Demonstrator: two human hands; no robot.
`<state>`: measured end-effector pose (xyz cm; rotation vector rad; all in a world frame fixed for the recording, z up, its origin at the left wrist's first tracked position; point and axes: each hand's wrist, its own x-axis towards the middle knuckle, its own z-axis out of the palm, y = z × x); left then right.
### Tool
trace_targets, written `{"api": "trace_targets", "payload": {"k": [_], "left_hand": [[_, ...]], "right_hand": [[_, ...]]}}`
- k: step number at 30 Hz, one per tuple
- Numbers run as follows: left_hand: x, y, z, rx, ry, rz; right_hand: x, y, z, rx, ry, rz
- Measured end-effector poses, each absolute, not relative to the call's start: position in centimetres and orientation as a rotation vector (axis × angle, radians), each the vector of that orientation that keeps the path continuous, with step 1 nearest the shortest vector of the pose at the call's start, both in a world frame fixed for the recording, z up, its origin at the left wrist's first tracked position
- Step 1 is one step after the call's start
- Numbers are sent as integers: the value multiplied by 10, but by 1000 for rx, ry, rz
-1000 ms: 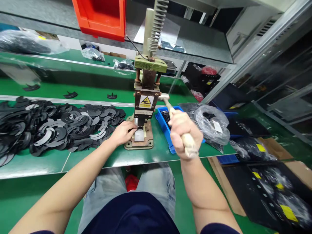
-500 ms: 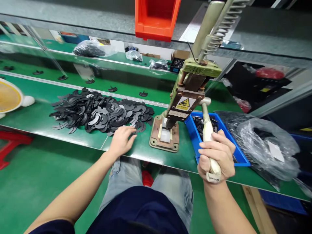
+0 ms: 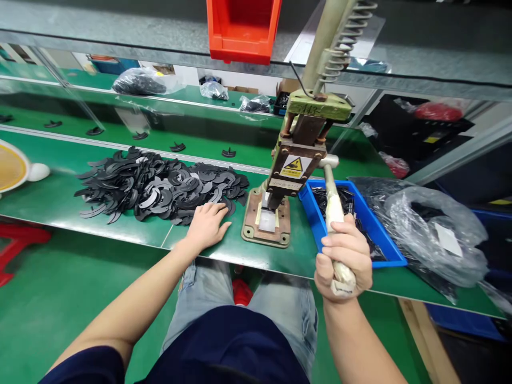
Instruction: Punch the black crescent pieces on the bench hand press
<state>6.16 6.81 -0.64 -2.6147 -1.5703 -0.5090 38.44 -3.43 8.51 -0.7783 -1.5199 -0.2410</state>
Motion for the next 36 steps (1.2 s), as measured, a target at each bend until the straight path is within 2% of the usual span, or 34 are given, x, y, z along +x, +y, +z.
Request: {"api": "trace_targets", "payload": {"k": [5,22,26,31,36], "left_hand": [[84,71,-15,-2726,-1468,-473],[32,-18,-15,-3209,-1115,-548],[34,-3,-5,-3157,-1379,-848],[65,45,16,-2937,-2145,-1389],[121,93,19,-3211,-2268,-1463]], "right_hand": [[386,-36,85,-777,-1545,-232],[382,-34,82,-776,-1500,-231],[382,-36,81,-769,-1508,-223],[382,-35,82,-759,-1518,-225],[382,-34,80,-758,-1512,-254]]}}
